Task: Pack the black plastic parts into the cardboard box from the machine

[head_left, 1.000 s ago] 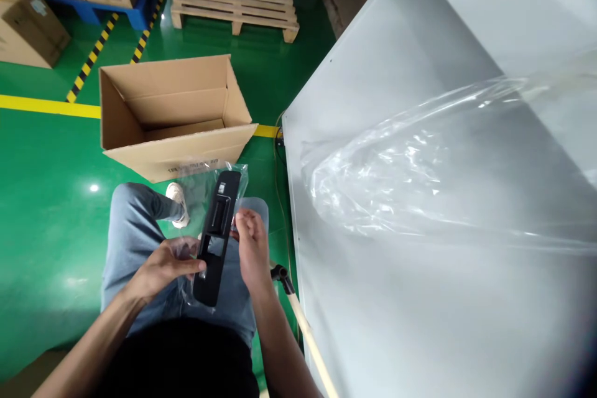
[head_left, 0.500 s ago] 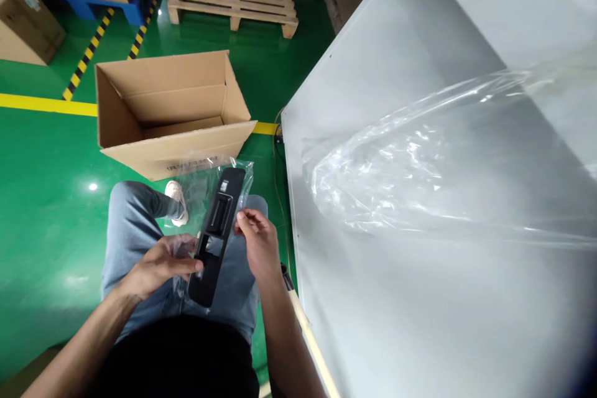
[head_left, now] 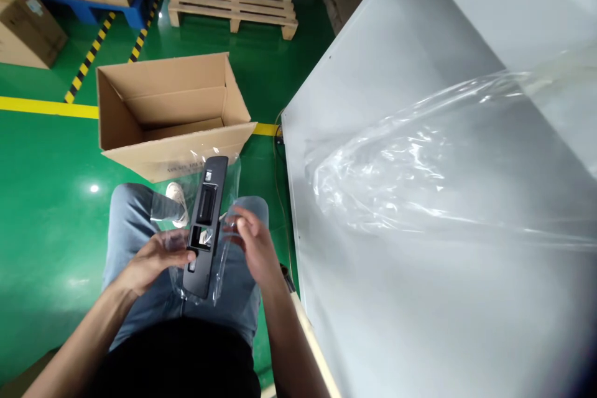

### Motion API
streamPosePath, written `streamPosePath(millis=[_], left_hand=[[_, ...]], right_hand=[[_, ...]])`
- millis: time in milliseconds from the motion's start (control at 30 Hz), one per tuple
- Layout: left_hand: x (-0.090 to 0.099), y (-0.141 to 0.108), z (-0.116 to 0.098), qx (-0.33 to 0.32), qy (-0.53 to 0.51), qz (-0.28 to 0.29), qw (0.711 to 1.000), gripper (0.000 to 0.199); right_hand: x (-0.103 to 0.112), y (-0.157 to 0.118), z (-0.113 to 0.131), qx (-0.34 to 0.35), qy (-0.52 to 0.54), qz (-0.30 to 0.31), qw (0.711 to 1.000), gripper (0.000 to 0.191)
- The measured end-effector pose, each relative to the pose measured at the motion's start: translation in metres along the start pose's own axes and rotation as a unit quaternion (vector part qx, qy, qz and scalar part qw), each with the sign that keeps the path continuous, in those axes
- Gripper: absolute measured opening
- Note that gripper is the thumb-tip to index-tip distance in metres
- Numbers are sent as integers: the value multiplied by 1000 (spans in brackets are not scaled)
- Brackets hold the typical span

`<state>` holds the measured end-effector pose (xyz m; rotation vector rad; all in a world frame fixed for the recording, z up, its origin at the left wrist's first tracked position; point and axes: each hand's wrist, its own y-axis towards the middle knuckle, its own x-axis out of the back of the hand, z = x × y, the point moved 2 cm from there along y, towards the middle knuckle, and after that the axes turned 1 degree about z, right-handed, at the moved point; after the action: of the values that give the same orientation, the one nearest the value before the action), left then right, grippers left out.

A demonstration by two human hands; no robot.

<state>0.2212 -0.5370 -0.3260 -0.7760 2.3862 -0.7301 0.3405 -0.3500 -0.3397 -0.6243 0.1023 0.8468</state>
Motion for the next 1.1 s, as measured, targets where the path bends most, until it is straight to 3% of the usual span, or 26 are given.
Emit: streamPosePath(millis=[133, 367, 733, 1000, 1100], left_hand=[[-1, 1, 1, 1, -9, -16, 1000, 54], [0, 3, 4, 29, -1, -31, 999, 68], [-4, 1, -5, 31, 6, -36, 999, 89], [-3, 4, -6, 20, 13, -10, 1000, 85], [2, 6, -11, 12, 11, -32, 999, 86]], right_hand=[[-5, -8, -14, -25, -9, 67, 997, 52], [1, -6, -6, 13, -27, 49, 998, 44], [0, -4, -11, 30, 31, 25, 999, 44], [3, -6, -5, 58, 14, 22, 998, 46], [13, -6, -3, 70, -20, 1, 997, 45]])
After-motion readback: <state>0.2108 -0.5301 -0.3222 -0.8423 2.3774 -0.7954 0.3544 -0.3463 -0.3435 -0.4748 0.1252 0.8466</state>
